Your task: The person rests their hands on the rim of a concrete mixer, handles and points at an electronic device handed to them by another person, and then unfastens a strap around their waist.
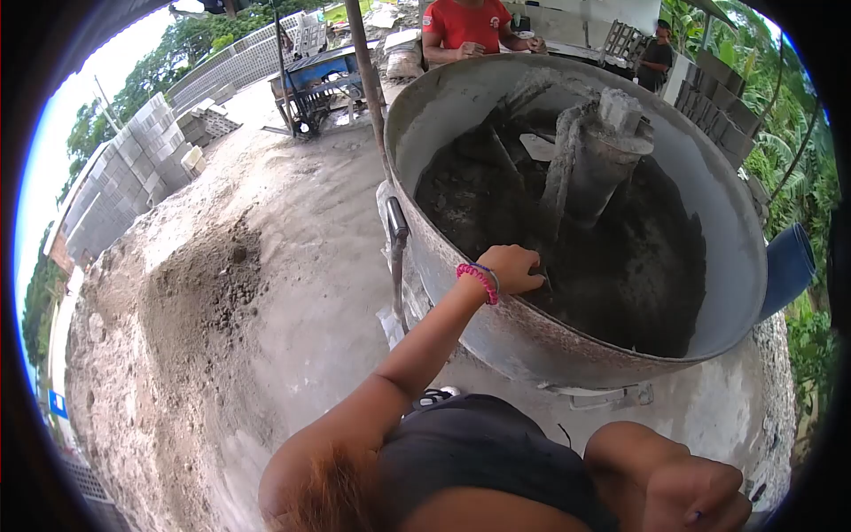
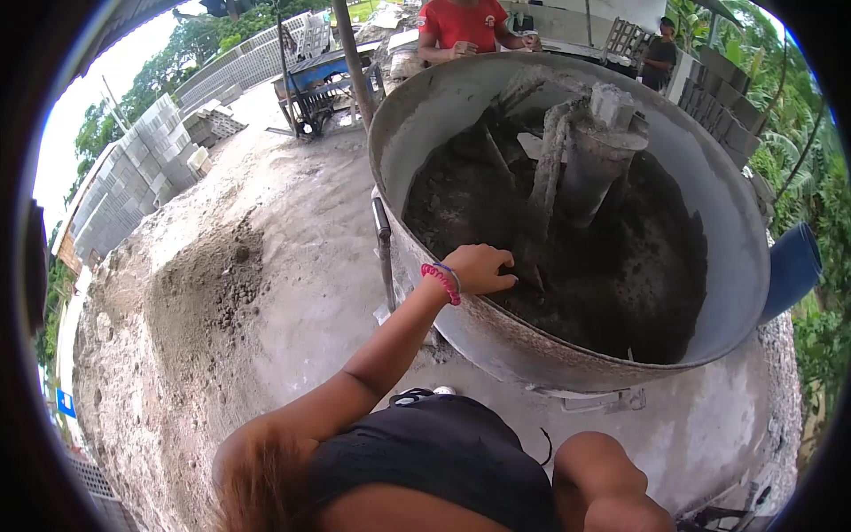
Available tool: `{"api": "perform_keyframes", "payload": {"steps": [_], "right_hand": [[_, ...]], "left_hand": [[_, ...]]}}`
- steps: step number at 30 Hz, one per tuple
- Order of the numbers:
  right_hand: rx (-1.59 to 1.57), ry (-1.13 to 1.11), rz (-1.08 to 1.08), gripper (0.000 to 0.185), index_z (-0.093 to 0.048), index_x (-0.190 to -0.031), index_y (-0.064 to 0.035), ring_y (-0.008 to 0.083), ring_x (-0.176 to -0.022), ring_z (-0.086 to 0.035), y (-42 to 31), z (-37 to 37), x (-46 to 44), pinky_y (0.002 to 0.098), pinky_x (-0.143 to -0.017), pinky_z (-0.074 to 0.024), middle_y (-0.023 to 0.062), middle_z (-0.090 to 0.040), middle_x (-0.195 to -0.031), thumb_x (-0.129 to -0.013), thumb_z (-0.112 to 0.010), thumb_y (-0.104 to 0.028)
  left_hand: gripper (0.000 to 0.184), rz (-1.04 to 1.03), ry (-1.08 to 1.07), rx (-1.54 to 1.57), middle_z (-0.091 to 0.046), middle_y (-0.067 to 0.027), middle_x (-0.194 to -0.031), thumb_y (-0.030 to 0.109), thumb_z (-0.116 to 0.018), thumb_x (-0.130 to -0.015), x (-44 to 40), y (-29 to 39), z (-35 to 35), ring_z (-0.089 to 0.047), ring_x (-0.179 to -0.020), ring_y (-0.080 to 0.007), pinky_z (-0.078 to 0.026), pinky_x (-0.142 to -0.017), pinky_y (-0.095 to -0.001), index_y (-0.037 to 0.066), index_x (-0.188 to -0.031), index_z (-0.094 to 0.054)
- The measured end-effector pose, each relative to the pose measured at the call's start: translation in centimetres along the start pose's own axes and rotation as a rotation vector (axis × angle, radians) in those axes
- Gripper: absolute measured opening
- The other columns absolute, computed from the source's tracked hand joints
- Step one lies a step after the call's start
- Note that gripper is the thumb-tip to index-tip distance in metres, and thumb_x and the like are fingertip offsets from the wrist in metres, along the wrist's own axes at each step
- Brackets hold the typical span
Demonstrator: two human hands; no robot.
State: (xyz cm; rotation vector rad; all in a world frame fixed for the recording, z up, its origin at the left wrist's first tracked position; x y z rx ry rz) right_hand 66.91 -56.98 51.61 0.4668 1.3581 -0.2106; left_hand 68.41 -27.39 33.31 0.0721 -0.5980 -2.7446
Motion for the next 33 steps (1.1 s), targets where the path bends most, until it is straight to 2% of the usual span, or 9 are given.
{"api": "perform_keyframes", "payload": {"steps": [5,7,12,16,19,25,28,30,33], "right_hand": [[0.032,0.061,0.065,0.040,-0.052,-0.119,-0.0305,0.0137,-0.103,-0.046,-5.3,0.5,-0.2,0.0365,-0.077,-0.0454,-0.0075,-0.047,-0.114,-0.081,-0.063,-0.027],[0.188,0.189,0.212,0.044,-0.051,-0.122,-0.0305,0.0158,-0.106,-0.045,-6.4,0.0,0.3,0.0357,-0.075,-0.0460,-0.0057,-0.044,-0.118,-0.080,-0.064,-0.027],[0.325,0.161,0.043,0.048,-0.048,-0.126,-0.0316,0.0188,-0.109,-0.042,-10.2,0.3,1.5,0.0342,-0.070,-0.0453,-0.0037,-0.039,-0.124,-0.081,-0.062,-0.027],[0.366,0.114,0.023,0.046,-0.048,-0.126,-0.0329,0.0186,-0.110,-0.042,-11.3,0.5,1.8,0.0349,-0.070,-0.0463,-0.0038,-0.038,-0.126,-0.083,-0.060,-0.027],[0.340,0.065,-0.054,0.045,-0.047,-0.127,-0.0335,0.0187,-0.111,-0.042,-11.5,0.8,1.1,0.0358,-0.070,-0.0472,-0.0046,-0.037,-0.128,-0.085,-0.059,-0.027],[0.219,0.156,-0.184,0.047,-0.042,-0.131,-0.0340,0.0190,-0.112,-0.042,-11.4,-1.0,1.7,0.0362,-0.071,-0.0473,-0.0072,-0.036,-0.131,-0.087,-0.057,-0.029],[0.237,0.282,-0.030,0.047,-0.042,-0.132,-0.0329,0.0195,-0.113,-0.041,-10.6,-1.6,2.5,0.0362,-0.071,-0.0473,-0.0073,-0.036,-0.132,-0.088,-0.056,-0.029],[0.220,0.255,0.007,0.047,-0.041,-0.133,-0.0322,0.0200,-0.113,-0.040,-10.5,-1.4,2.8,0.0361,-0.070,-0.0472,-0.0072,-0.036,-0.133,-0.088,-0.056,-0.029],[0.166,0.062,-0.126,0.048,-0.040,-0.133,-0.0317,0.0202,-0.115,-0.039,-10.7,0.0,2.1,0.0358,-0.070,-0.0471,-0.0073,-0.034,-0.133,-0.088,-0.055,-0.029]], "left_hand": [[0.050,0.065,-0.017,-0.058,-0.067,-0.0102,-0.090,0.046,-0.058,-0.078,-0.1,0.2,0.1,-0.064,-0.087,-0.0284,-0.049,-0.078,-0.0372,0.010,-0.113,-0.059],[0.052,0.045,-0.021,-0.062,-0.068,-0.0094,-0.092,0.048,-0.059,-0.077,-0.4,-0.2,-0.2,-0.064,-0.089,-0.0272,-0.049,-0.079,-0.0365,0.011,-0.113,-0.059],[0.055,0.101,-0.042,-0.071,-0.066,-0.0102,-0.102,0.051,-0.060,-0.076,-0.4,-0.4,-0.3,-0.062,-0.097,-0.0274,-0.047,-0.085,-0.0355,0.012,-0.114,-0.060],[0.057,0.100,-0.129,-0.132,-0.062,-0.0112,-0.112,0.052,-0.060,-0.073,-0.6,-0.3,-0.4,-0.058,-0.106,-0.0279,-0.044,-0.091,-0.0369,0.011,-0.113,-0.061],[0.058,0.079,-0.129,-0.110,-0.062,-0.0113,-0.113,0.052,-0.060,-0.073,-0.7,-0.5,-0.6,-0.057,-0.107,-0.0279,-0.043,-0.092,-0.0369,0.012,-0.115,-0.060],[0.063,0.094,-0.156,-0.127,-0.062,-0.0109,-0.113,0.054,-0.060,-0.074,-0.2,0.1,-0.1,-0.058,-0.105,-0.0279,-0.043,-0.090,-0.0370,0.010,-0.119,-0.056],[0.064,0.064,-0.117,-0.127,-0.062,-0.0115,-0.113,0.056,-0.060,-0.074,-1.0,-1.0,-0.9,-0.058,-0.106,-0.0286,-0.043,-0.091,-0.0372,0.011,-0.120,-0.056],[0.064,0.083,-0.130,-0.132,-0.062,-0.0102,-0.114,0.057,-0.059,-0.073,-0.8,-0.7,-0.7,-0.057,-0.106,-0.0278,-0.044,-0.090,-0.0364,0.012,-0.118,-0.058],[0.061,0.137,-0.152,-0.175,-0.062,-0.0089,-0.113,0.056,-0.061,-0.072,-0.4,-0.2,-0.2,-0.058,-0.106,-0.0271,-0.045,-0.089,-0.0361,0.013,-0.115,-0.060]]}}
Point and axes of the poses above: each hand's wrist, its own x-axis away from the middle knuckle, its own z-axis out of the back of the hand, y = z × x, the point moved 2 cm from there along -x, towards the middle knuckle
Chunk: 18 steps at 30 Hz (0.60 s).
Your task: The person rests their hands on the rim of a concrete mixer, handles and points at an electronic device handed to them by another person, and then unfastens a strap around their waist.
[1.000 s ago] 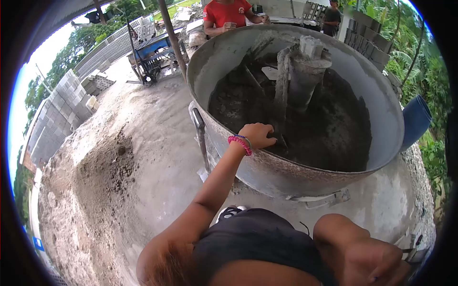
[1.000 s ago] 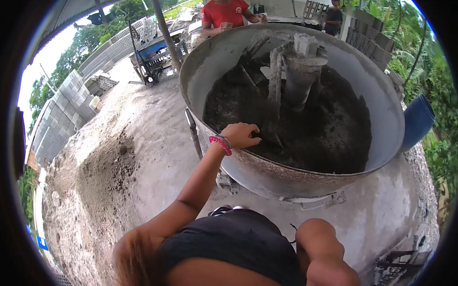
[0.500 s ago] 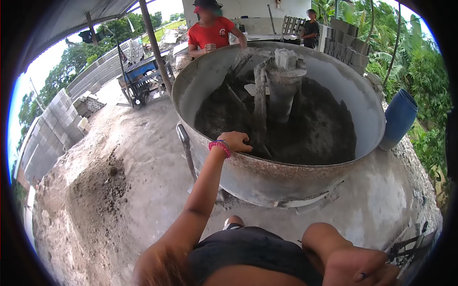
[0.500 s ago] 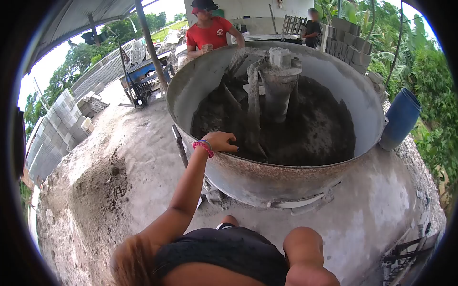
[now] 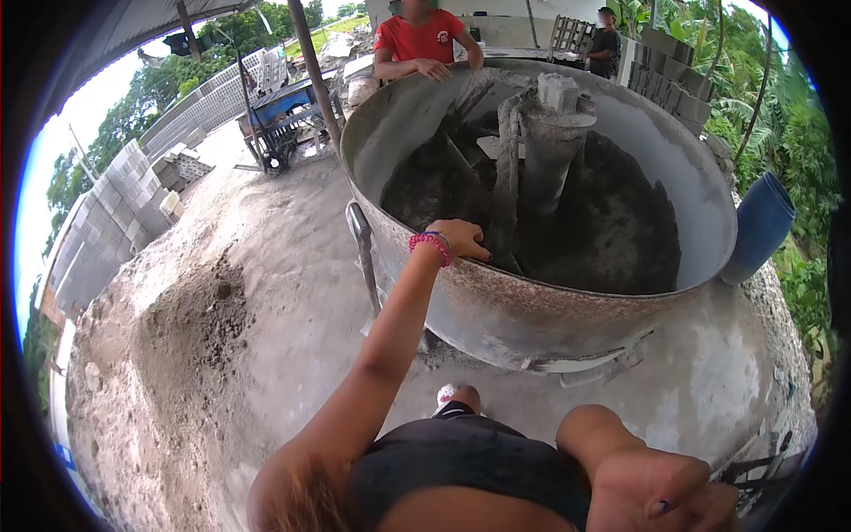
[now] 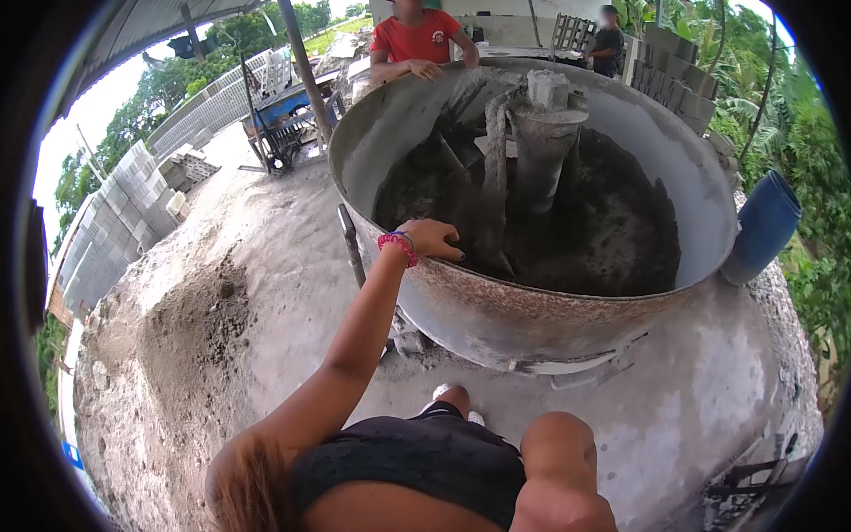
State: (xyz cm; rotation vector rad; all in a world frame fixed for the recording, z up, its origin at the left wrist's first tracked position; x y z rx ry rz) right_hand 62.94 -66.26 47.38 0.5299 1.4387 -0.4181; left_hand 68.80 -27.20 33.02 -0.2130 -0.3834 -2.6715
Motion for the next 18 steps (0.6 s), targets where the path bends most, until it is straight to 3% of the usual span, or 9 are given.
{"api": "perform_keyframes", "payload": {"steps": [7,10,12,13,15,16,17,18], "right_hand": [[0.005,-0.079,-0.108,0.050,-0.036,-0.135,-0.0334,0.0192,-0.120,-0.036,0.2,-0.1,0.1,0.0357,-0.070,-0.0468,-0.0078,-0.032,-0.135,-0.088,-0.053,-0.034],[0.087,0.113,-0.065,0.047,-0.036,-0.134,-0.0341,0.0194,-0.122,-0.034,0.2,-1.4,0.2,0.0356,-0.070,-0.0466,-0.0077,-0.030,-0.137,-0.089,-0.051,-0.037],[0.151,0.106,-0.002,0.045,-0.037,-0.133,-0.0345,0.0192,-0.123,-0.033,0.7,-1.3,0.7,0.0361,-0.071,-0.0467,-0.0080,-0.028,-0.138,-0.090,-0.050,-0.039],[0.170,-0.004,0.020,0.044,-0.038,-0.132,-0.0346,0.0189,-0.123,-0.032,1.0,-0.2,1.0,0.0367,-0.072,-0.0470,-0.0082,-0.026,-0.139,-0.090,-0.049,-0.040],[0.266,0.006,0.051,0.040,-0.043,-0.128,-0.0312,0.0190,-0.122,-0.035,2.8,-1.1,1.1,0.0385,-0.075,-0.0477,-0.0069,-0.031,-0.137,-0.090,-0.051,-0.038],[0.344,0.127,0.056,0.036,-0.047,-0.125,-0.0276,0.0195,-0.120,-0.039,4.2,-2.2,1.8,0.0398,-0.078,-0.0482,-0.0053,-0.038,-0.133,-0.089,-0.053,-0.035],[0.288,0.107,0.097,0.031,-0.051,-0.110,-0.0252,0.0214,-0.109,-0.042,6.2,-1.8,3.3,0.0407,-0.075,-0.0451,-0.0012,-0.042,-0.118,-0.085,-0.057,-0.043],[0.307,-0.015,-0.061,0.030,-0.055,-0.107,-0.0209,0.0230,-0.106,-0.044,7.8,-1.8,3.7,0.0405,-0.075,-0.0459,0.0012,-0.045,-0.114,-0.083,-0.059,-0.039]], "left_hand": [[0.062,-0.025,-0.001,0.058,-0.062,-0.0111,-0.114,0.055,-0.061,-0.072,-0.4,-0.2,-0.5,-0.057,-0.106,-0.0279,-0.044,-0.091,-0.0367,0.011,-0.115,-0.059],[0.063,-0.028,0.020,0.084,-0.062,-0.0114,-0.114,0.055,-0.062,-0.071,-0.4,-0.2,-0.5,-0.057,-0.107,-0.0274,-0.044,-0.090,-0.0360,0.010,-0.115,-0.060],[0.063,-0.025,0.049,0.111,-0.062,-0.0117,-0.113,0.054,-0.062,-0.072,-0.2,-0.1,-0.2,-0.058,-0.106,-0.0274,-0.044,-0.090,-0.0361,0.010,-0.115,-0.059],[0.062,-0.024,0.065,0.129,-0.062,-0.0115,-0.112,0.054,-0.062,-0.072,0.0,-0.1,-0.2,-0.058,-0.105,-0.0273,-0.045,-0.090,-0.0363,0.009,-0.115,-0.059],[0.060,-0.052,0.080,0.160,-0.064,-0.0109,-0.107,0.051,-0.063,-0.074,0.1,-0.1,0.2,-0.060,-0.101,-0.0266,-0.045,-0.088,-0.0355,0.009,-0.116,-0.058],[0.059,-0.081,0.076,0.173,-0.065,-0.0104,-0.103,0.049,-0.064,-0.075,0.2,0.0,0.3,-0.061,-0.098,-0.0259,-0.046,-0.086,-0.0346,0.008,-0.116,-0.058],[0.057,-0.110,0.068,0.189,-0.066,-0.0099,-0.099,0.047,-0.065,-0.076,0.3,-0.1,0.3,-0.062,-0.095,-0.0252,-0.046,-0.084,-0.0337,0.008,-0.117,-0.057],[0.056,-0.144,0.068,0.236,-0.066,-0.0101,-0.098,0.045,-0.066,-0.077,0.4,-0.2,-0.1,-0.062,-0.094,-0.0248,-0.046,-0.084,-0.0335,0.007,-0.117,-0.057]]}}
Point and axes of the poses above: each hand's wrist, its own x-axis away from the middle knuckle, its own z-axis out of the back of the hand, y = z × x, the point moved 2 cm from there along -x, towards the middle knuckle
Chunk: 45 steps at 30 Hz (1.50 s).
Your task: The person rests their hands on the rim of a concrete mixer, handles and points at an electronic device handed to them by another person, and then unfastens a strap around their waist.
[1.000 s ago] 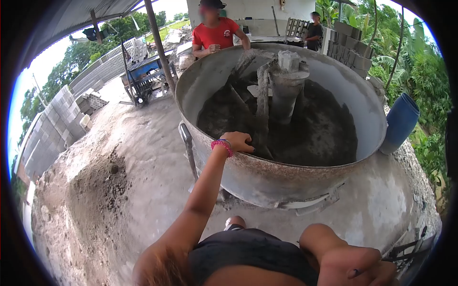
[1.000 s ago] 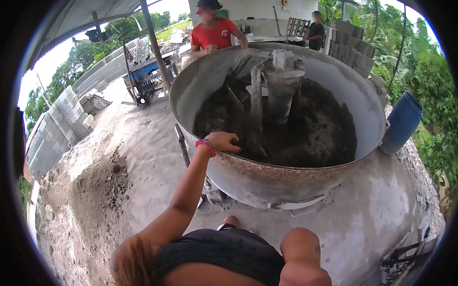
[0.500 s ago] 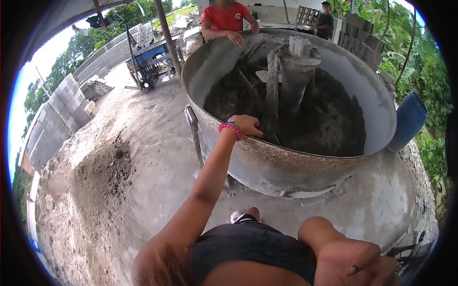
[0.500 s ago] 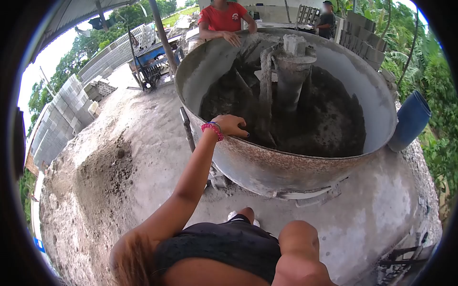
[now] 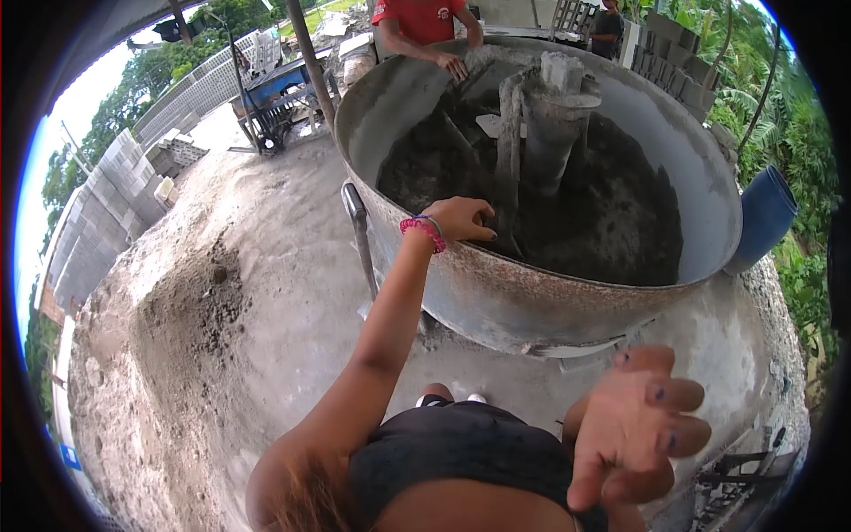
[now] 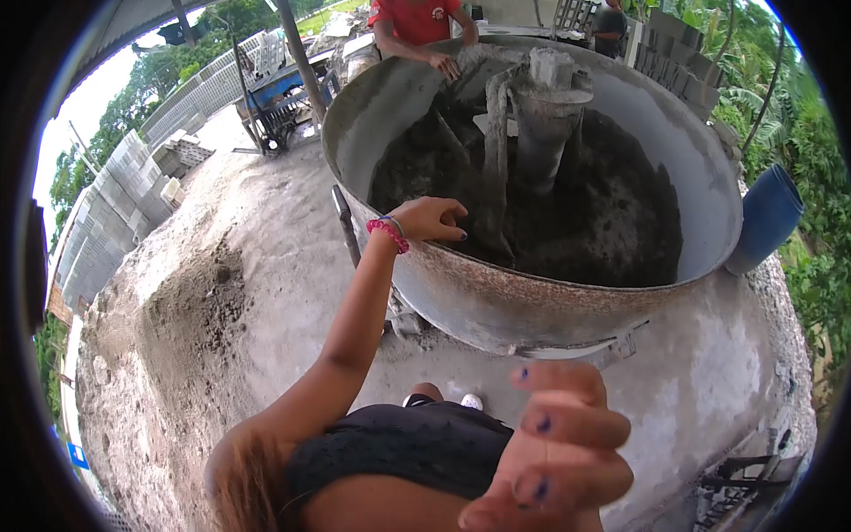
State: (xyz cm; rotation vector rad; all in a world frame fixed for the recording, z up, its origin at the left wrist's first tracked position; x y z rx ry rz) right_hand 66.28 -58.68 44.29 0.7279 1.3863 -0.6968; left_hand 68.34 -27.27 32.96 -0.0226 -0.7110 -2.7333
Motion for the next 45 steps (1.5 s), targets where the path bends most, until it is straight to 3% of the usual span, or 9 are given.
{"api": "perform_keyframes", "payload": {"steps": [2,3,8,17,23,38,45], "right_hand": [[0.104,-0.311,-0.262,0.028,-0.062,-0.101,-0.0123,0.0262,-0.100,-0.049,3.1,-0.9,0.9,0.0402,-0.075,-0.0476,0.0062,-0.051,-0.106,-0.081,-0.065,-0.032],[0.319,-0.428,-0.253,0.031,-0.061,-0.105,-0.0106,0.0278,-0.098,-0.051,5.9,-1.4,2.2,0.0398,-0.077,-0.0465,0.0084,-0.052,-0.111,-0.081,-0.064,-0.029],[0.772,-0.515,-0.756,0.025,-0.062,-0.099,-0.0076,0.0298,-0.096,-0.054,14.6,0.1,10.7,0.0405,-0.075,-0.0459,0.0122,-0.057,-0.104,-0.085,-0.059,-0.029],[0.646,-0.919,-1.184,0.034,-0.065,-0.095,-0.0089,0.0294,-0.076,-0.063,14.2,-0.7,9.8,0.0396,-0.070,-0.0475,0.0115,-0.066,-0.079,-0.088,-0.050,-0.039],[0.673,-0.943,-1.148,0.036,-0.066,-0.097,-0.0117,0.0304,-0.069,-0.064,14.3,-0.7,10.4,0.0396,-0.067,-0.0475,0.0120,-0.065,-0.067,-0.090,-0.046,-0.041],[0.623,-1.011,-1.321,0.041,-0.062,-0.104,-0.0050,0.0328,-0.082,-0.064,14.2,-0.7,9.6,0.0414,-0.075,-0.0485,0.0169,-0.067,-0.082,-0.090,-0.045,-0.040],[0.640,-0.928,-1.301,0.037,-0.062,-0.104,-0.0077,0.0312,-0.079,-0.064,14.4,-0.4,10.0,0.0400,-0.073,-0.0484,0.0146,-0.067,-0.079,-0.088,-0.051,-0.039]], "left_hand": [[0.054,-0.070,0.013,0.092,-0.066,-0.0106,-0.096,0.040,-0.067,-0.077,-0.4,-0.3,0.1,-0.062,-0.092,-0.0242,-0.046,-0.082,-0.0331,0.006,-0.117,-0.056],[0.054,-0.077,0.008,0.089,-0.065,-0.0115,-0.095,0.037,-0.068,-0.077,-0.4,-0.4,0.1,-0.062,-0.091,-0.0238,-0.046,-0.082,-0.0335,0.005,-0.118,-0.055],[0.058,-0.082,-0.009,0.090,-0.065,-0.0121,-0.096,0.041,-0.070,-0.075,-0.8,-0.8,-0.3,-0.062,-0.092,-0.0245,-0.047,-0.083,-0.0338,0.003,-0.117,-0.056],[0.064,0.062,0.051,-0.079,-0.065,-0.0120,-0.097,0.050,-0.069,-0.070,-0.9,-0.9,-0.4,-0.062,-0.093,-0.0262,-0.047,-0.082,-0.0347,0.006,-0.115,-0.058],[0.062,0.003,0.059,-0.078,-0.066,-0.0106,-0.097,0.052,-0.068,-0.071,0.0,0.5,0.4,-0.062,-0.093,-0.0259,-0.048,-0.081,-0.0351,0.009,-0.114,-0.060],[0.060,-0.081,0.044,0.002,-0.066,-0.0096,-0.097,0.051,-0.071,-0.070,0.0,0.6,0.5,-0.062,-0.094,-0.0253,-0.048,-0.083,-0.0346,0.012,-0.114,-0.061],[0.059,-0.076,0.007,-0.005,-0.065,-0.0111,-0.097,0.048,-0.070,-0.073,-0.4,0.2,0.3,-0.062,-0.090,-0.0249,-0.047,-0.080,-0.0344,0.010,-0.116,-0.059]]}}
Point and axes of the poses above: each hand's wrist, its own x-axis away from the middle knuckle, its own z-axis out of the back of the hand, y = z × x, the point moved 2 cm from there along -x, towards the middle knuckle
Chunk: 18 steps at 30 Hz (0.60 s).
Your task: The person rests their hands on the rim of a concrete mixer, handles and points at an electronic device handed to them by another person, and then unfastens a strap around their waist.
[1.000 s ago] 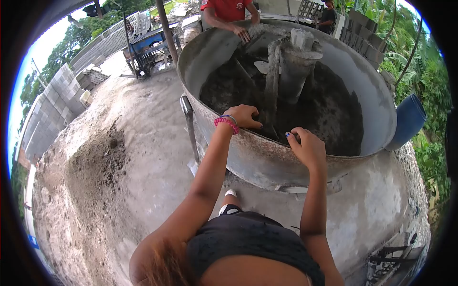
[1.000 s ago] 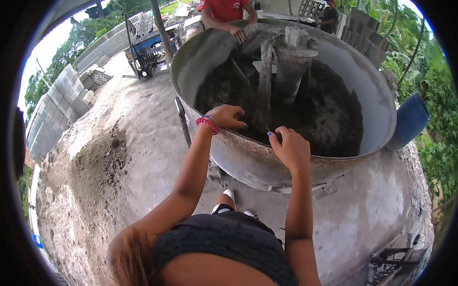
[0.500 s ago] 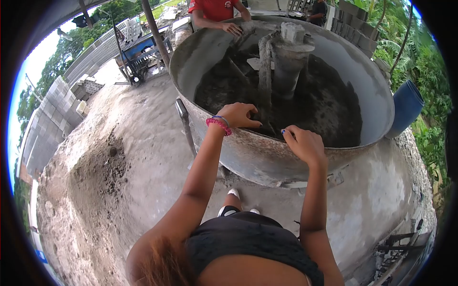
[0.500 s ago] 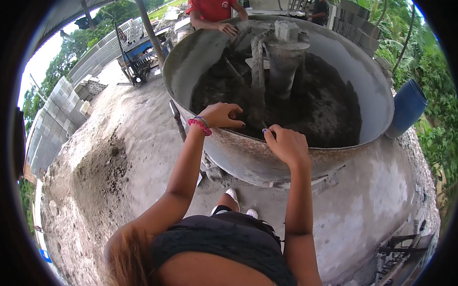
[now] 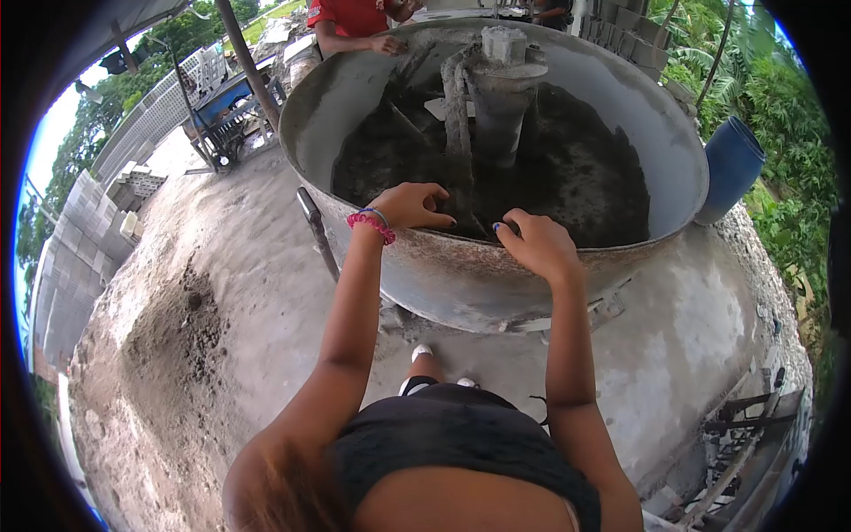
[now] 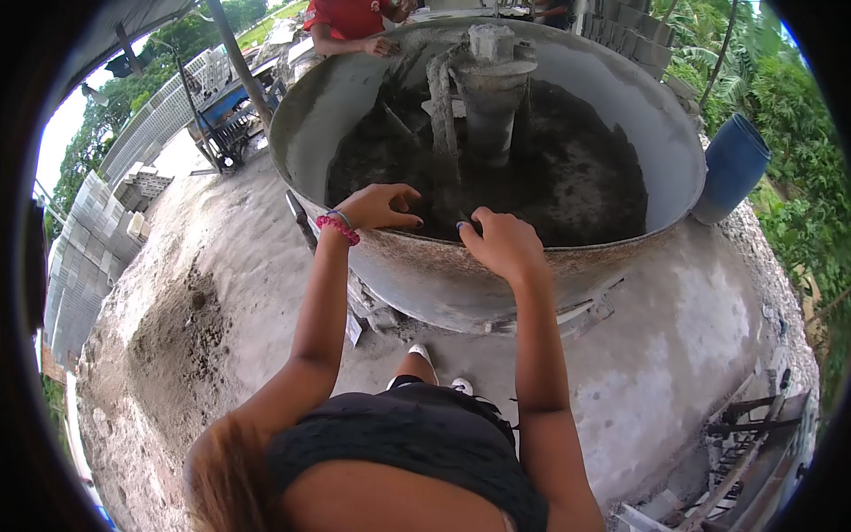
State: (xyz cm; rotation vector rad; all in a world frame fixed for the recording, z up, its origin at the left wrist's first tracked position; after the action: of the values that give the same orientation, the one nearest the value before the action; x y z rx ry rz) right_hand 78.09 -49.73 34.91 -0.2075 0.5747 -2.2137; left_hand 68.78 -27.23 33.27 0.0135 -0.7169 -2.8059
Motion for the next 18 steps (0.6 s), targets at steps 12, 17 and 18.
{"api": "perform_keyframes", "payload": {"steps": [12,17,18], "right_hand": [[0.013,0.074,0.065,0.030,-0.064,-0.102,-0.0135,0.0232,-0.071,-0.064,0.3,-0.6,0.2,0.0357,-0.067,-0.0469,0.0066,-0.067,-0.074,-0.089,-0.053,-0.038],[0.078,0.067,0.048,0.032,-0.063,-0.104,-0.0116,0.0233,-0.068,-0.063,0.1,-0.7,0.1,0.0364,-0.067,-0.0461,0.0066,-0.065,-0.067,-0.089,-0.050,-0.037],[0.062,0.053,0.037,0.034,-0.063,-0.105,-0.0100,0.0261,-0.073,-0.063,0.0,-0.6,0.2,0.0380,-0.069,-0.0467,0.0096,-0.065,-0.071,-0.089,-0.050,-0.037]], "left_hand": [[0.061,0.110,0.023,-0.051,-0.063,-0.0167,-0.106,0.052,-0.064,-0.076,-0.4,-0.9,-0.4,-0.060,-0.100,-0.0283,-0.046,-0.087,-0.0342,0.004,-0.114,-0.059],[0.061,0.166,0.010,-0.104,-0.062,-0.0170,-0.109,0.054,-0.061,-0.077,-0.6,-1.5,-0.5,-0.059,-0.102,-0.0293,-0.044,-0.089,-0.0344,0.004,-0.111,-0.061],[0.061,0.167,0.013,-0.106,-0.062,-0.0166,-0.109,0.054,-0.061,-0.077,-0.6,-1.5,-0.5,-0.059,-0.102,-0.0292,-0.044,-0.089,-0.0344,0.004,-0.111,-0.061]]}}
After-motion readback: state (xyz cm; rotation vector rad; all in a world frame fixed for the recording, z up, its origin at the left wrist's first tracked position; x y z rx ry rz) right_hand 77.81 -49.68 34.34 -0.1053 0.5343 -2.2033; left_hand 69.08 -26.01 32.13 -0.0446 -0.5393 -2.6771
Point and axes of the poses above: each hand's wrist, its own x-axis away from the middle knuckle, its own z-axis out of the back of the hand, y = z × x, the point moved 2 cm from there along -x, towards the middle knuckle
